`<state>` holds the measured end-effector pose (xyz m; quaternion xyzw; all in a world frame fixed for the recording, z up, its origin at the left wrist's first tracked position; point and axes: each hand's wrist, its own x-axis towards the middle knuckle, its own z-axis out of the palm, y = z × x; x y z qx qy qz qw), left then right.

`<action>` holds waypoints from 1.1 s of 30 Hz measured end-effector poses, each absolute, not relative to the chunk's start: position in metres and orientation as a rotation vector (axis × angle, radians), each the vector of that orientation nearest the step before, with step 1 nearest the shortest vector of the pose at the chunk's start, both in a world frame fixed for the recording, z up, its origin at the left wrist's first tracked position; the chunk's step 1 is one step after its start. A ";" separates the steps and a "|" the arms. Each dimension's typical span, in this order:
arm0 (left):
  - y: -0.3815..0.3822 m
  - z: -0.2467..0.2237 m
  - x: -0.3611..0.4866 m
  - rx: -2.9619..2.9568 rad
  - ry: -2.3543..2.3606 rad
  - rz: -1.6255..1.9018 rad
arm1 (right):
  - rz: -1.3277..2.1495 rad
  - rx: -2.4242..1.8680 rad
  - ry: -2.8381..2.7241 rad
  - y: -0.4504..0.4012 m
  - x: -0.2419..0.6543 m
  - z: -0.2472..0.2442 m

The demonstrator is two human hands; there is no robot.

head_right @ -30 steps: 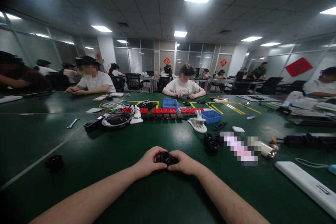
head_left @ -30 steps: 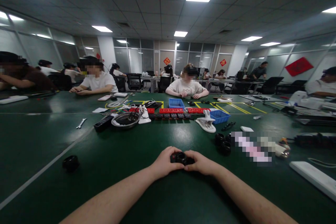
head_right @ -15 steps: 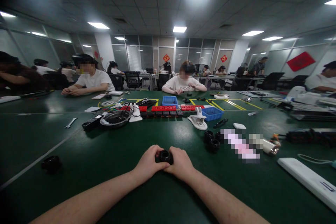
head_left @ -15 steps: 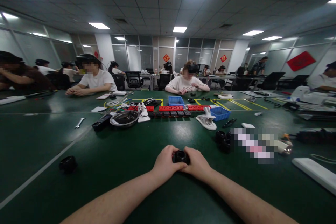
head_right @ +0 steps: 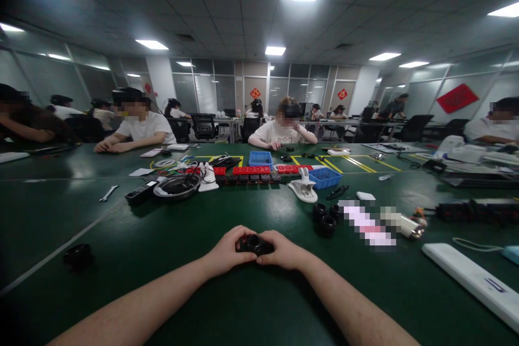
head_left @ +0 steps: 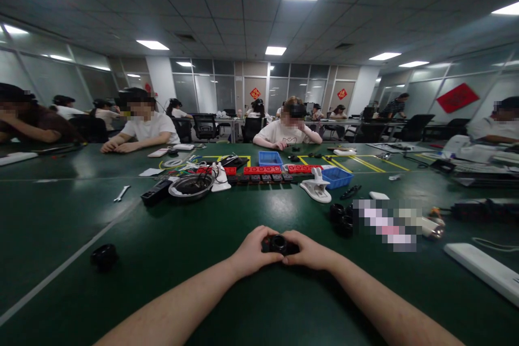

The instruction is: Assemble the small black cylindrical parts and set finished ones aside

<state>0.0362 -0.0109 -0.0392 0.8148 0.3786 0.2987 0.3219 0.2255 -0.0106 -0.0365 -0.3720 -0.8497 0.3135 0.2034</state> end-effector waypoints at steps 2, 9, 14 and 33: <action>-0.011 -0.039 0.036 2.150 0.980 0.787 | 0.926 -1.016 -2.353 -0.010 0.226 -0.036; -0.013 -0.037 0.036 2.125 0.967 0.798 | 0.991 -1.007 -2.315 -0.010 0.226 -0.037; -0.011 -0.041 0.035 2.112 0.966 0.786 | 1.093 -1.017 -2.290 -0.009 0.228 -0.035; -0.010 -0.043 0.038 2.057 1.098 0.873 | 0.325 -1.380 -2.315 -0.021 0.203 -0.045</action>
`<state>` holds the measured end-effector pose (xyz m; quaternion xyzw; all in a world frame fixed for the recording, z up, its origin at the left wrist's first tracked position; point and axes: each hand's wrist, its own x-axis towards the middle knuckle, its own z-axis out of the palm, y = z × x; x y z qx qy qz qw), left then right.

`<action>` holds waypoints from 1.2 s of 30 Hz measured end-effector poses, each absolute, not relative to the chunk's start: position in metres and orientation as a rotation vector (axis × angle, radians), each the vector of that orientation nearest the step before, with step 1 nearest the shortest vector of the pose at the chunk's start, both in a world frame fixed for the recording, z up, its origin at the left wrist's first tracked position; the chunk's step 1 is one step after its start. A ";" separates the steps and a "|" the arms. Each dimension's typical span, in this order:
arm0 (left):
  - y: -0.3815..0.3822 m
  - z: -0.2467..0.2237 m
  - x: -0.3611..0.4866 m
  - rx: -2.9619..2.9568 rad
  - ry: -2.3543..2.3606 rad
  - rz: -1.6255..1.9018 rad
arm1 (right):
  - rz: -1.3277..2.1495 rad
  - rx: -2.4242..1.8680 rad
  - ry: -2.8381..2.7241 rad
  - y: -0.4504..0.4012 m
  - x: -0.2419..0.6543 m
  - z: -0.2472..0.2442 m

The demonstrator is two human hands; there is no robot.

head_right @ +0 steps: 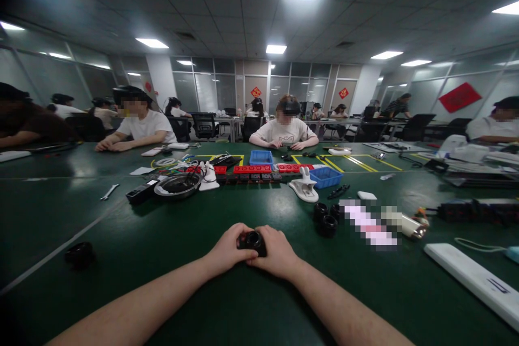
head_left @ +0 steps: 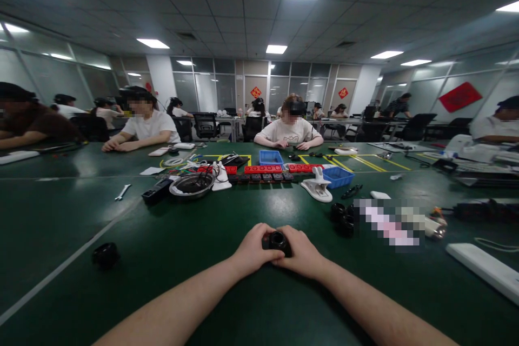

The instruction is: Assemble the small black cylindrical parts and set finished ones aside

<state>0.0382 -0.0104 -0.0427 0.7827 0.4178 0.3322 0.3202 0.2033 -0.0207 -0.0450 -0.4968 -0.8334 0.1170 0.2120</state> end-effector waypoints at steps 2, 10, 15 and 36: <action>-0.008 -0.043 0.036 2.073 1.045 0.849 | 0.488 -1.243 -2.372 -0.017 0.210 -0.042; -0.005 -0.044 0.033 2.107 0.973 0.806 | 1.038 -1.008 -2.301 -0.007 0.226 -0.038; -0.007 -0.042 0.033 2.129 0.960 0.770 | 1.091 -0.993 -2.269 -0.006 0.226 -0.041; -0.017 -0.048 0.046 2.052 1.288 0.919 | 0.107 -1.662 -2.305 -0.023 0.198 -0.047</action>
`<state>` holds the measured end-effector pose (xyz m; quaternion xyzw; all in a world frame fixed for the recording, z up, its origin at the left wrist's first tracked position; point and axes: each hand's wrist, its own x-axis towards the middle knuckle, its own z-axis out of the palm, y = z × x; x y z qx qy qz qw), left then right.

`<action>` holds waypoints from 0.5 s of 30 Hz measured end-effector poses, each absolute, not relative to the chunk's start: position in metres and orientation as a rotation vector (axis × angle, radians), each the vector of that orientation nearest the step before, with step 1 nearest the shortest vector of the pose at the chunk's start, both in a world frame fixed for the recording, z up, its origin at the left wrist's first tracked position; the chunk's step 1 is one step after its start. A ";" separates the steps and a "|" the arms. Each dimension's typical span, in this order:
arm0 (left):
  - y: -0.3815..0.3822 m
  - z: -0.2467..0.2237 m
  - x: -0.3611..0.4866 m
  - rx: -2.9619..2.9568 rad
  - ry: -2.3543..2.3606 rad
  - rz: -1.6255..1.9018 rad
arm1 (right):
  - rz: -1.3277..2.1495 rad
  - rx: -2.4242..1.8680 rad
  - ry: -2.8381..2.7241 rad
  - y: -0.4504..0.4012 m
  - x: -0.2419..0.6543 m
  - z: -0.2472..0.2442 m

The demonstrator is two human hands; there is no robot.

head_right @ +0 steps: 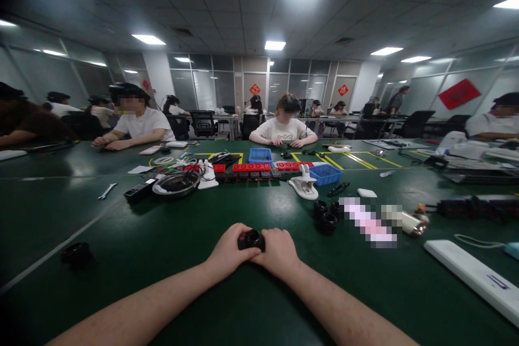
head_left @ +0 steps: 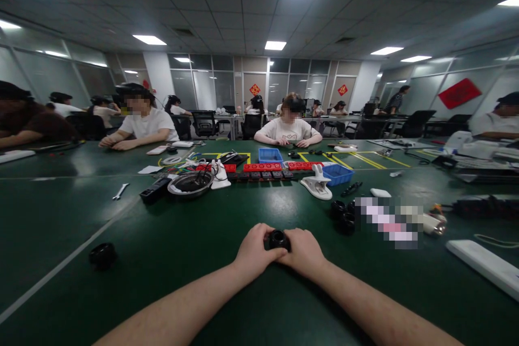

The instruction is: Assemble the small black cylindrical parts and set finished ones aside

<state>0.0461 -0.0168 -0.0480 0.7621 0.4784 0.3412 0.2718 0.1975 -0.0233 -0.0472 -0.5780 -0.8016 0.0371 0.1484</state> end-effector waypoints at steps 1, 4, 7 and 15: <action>-0.016 -0.048 0.045 2.056 1.251 0.912 | 0.115 -1.642 -2.299 -0.024 0.198 -0.046; -0.014 -0.046 0.041 2.078 1.120 0.875 | 0.308 -1.441 -2.290 -0.021 0.205 -0.045; -0.012 -0.042 0.037 2.104 1.037 0.838 | 0.574 -1.213 -2.325 -0.015 0.213 -0.045; -0.012 -0.040 0.035 2.159 0.971 0.802 | 0.995 -1.047 -2.296 -0.005 0.225 -0.044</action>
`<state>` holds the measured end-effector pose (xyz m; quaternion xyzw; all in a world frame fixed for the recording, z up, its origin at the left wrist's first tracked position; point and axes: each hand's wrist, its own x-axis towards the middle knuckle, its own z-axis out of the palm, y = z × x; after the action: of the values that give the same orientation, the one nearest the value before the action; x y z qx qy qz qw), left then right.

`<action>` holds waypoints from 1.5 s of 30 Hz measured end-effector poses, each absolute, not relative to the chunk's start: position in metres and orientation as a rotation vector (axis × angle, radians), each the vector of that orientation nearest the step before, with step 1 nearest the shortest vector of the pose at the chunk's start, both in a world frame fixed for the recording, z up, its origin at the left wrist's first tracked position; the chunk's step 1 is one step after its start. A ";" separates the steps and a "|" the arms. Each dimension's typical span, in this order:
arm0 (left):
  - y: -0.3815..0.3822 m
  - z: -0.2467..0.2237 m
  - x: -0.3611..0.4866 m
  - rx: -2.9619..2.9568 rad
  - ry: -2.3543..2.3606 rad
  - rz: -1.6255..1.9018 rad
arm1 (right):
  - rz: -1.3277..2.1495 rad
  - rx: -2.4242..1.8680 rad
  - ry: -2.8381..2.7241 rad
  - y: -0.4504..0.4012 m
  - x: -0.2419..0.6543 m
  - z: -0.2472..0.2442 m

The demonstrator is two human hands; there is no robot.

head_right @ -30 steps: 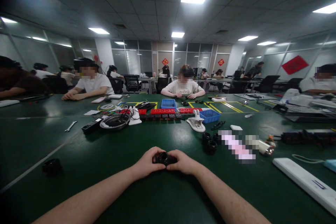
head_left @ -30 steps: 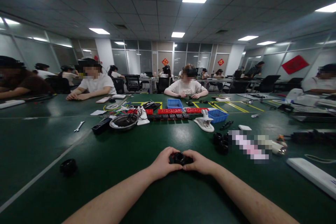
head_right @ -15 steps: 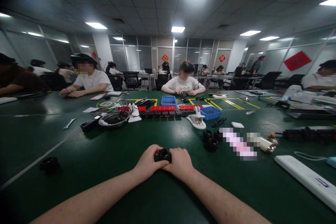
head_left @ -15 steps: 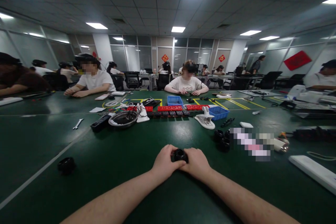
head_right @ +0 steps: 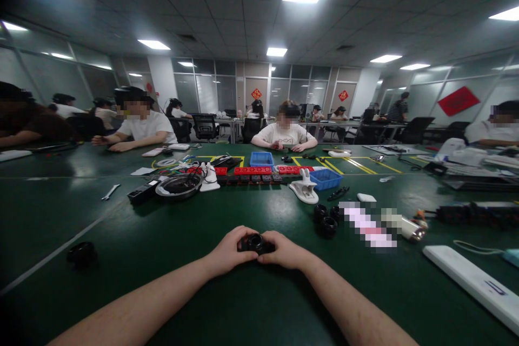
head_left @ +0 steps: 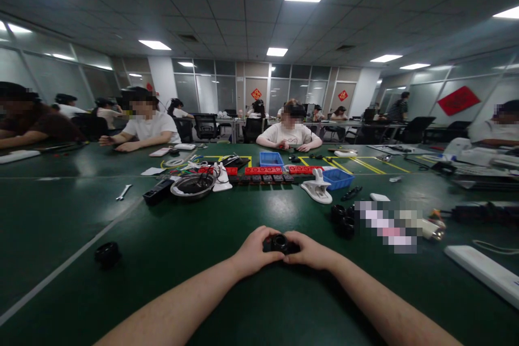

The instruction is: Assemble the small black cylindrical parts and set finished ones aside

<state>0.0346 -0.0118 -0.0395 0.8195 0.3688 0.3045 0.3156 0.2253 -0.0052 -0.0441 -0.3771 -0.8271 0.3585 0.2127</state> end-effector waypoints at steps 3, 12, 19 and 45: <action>-0.012 -0.040 0.035 2.161 0.971 0.801 | 1.095 -1.015 -2.272 -0.006 0.227 -0.040; -0.014 -0.038 0.036 2.122 1.002 0.784 | 1.068 -1.060 -2.273 -0.009 0.226 -0.036; -0.017 -0.042 0.041 2.058 1.127 0.841 | 0.582 -1.433 -2.301 -0.014 0.213 -0.045; -0.013 -0.038 0.036 2.135 1.007 0.861 | 1.017 -0.994 -2.265 -0.007 0.223 -0.044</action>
<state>0.0359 -0.0135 -0.0379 0.8079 0.3812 0.3260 0.3094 0.2226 -0.0065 -0.0436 -0.3617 -0.8239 0.3699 0.2315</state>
